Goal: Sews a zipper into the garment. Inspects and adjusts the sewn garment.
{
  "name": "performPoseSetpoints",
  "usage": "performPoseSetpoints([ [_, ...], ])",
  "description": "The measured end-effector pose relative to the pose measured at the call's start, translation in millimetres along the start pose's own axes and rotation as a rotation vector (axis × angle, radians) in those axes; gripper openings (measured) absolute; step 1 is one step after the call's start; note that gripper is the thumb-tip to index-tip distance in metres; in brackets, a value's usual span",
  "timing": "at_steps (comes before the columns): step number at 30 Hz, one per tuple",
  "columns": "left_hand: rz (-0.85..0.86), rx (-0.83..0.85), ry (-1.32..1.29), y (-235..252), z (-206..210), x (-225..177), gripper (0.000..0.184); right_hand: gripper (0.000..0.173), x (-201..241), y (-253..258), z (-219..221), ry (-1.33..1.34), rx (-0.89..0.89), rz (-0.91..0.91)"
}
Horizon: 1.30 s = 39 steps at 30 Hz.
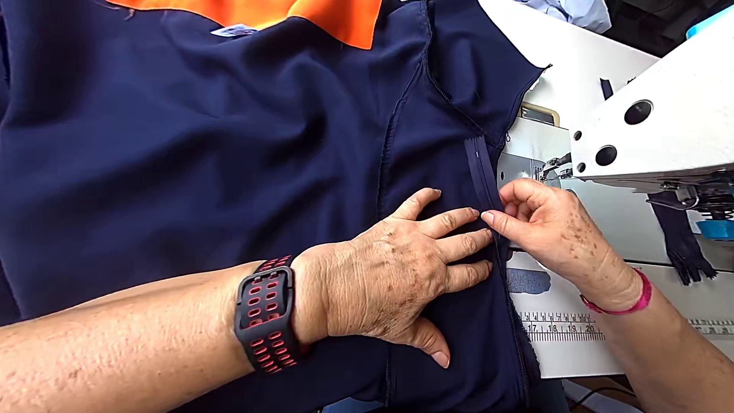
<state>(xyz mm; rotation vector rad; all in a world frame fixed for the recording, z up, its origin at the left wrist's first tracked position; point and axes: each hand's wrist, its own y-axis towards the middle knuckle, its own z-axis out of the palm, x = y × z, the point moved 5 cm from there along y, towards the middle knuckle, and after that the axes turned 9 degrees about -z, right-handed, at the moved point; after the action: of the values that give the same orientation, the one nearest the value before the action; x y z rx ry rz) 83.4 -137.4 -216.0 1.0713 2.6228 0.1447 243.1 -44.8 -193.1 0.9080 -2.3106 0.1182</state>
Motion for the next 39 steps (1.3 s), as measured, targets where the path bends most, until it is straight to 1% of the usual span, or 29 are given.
performPoseSetpoints([
  [2, -0.004, -0.003, -0.009, 0, 1, -1, 0.086, 0.017, -6, 4, -3, 0.069, 0.021, 0.069],
  [4, -0.001, -0.009, -0.012, -1, 0, -1, 0.085, 0.023, -9, 6, -6, 0.076, 0.007, 0.110],
  [8, -0.004, -0.012, -0.005, -1, 1, 0, 0.084, 0.021, -8, 10, -5, 0.040, -0.029, 0.127],
  [11, -0.002, -0.007, -0.007, -1, 1, 0, 0.084, 0.015, -7, 1, -9, 0.036, -0.055, 0.081],
  [14, 0.000, -0.003, -0.011, 0, 0, 1, 0.083, 0.021, -4, -27, -18, -0.006, -0.154, 0.022],
  [16, 0.003, -0.011, -0.010, 0, 0, 1, 0.083, 0.015, -5, -52, -21, -0.011, -0.233, -0.054],
  [19, 0.015, -0.027, -0.011, -1, 1, 1, 0.082, 0.011, -2, -91, -14, -0.020, -0.240, -0.095],
  [22, 0.023, -0.044, -0.015, 1, 0, 4, 0.079, 0.022, 9, -116, -5, -0.080, -0.194, -0.045],
  [24, 0.029, -0.050, -0.004, 6, -1, 13, 0.074, 0.030, 15, -123, 1, -0.151, -0.178, -0.011],
  [27, 0.052, -0.035, 0.008, 18, -4, 42, 0.066, 0.031, 18, -120, 9, -0.263, -0.223, -0.025],
  [29, 0.033, -0.016, -0.018, 26, -12, 61, 0.058, 0.032, 24, -114, 11, -0.321, -0.251, -0.063],
  [31, -0.057, -0.038, -0.113, 37, -27, 66, 0.049, 0.030, 34, -109, 12, -0.361, -0.280, -0.123],
  [33, -0.258, -0.103, -0.165, 52, -39, 54, 0.052, 0.022, 43, -106, 16, -0.396, -0.323, -0.181],
  [34, -0.400, -0.082, -0.172, 58, -39, 46, 0.054, 0.021, 45, -105, 20, -0.404, -0.337, -0.195],
  [35, -0.566, 0.014, -0.212, 65, -38, 38, 0.053, 0.022, 46, -104, 24, -0.412, -0.343, -0.202],
  [36, -0.697, 0.094, -0.261, 71, -35, 32, 0.048, 0.024, 46, -103, 26, -0.416, -0.341, -0.202],
  [37, -0.779, 0.137, -0.301, 76, -31, 28, 0.039, 0.025, 44, -103, 27, -0.415, -0.332, -0.201],
  [39, -0.839, 0.146, -0.344, 79, -25, 26, 0.024, 0.025, 37, -107, 22, -0.379, -0.308, -0.189],
])
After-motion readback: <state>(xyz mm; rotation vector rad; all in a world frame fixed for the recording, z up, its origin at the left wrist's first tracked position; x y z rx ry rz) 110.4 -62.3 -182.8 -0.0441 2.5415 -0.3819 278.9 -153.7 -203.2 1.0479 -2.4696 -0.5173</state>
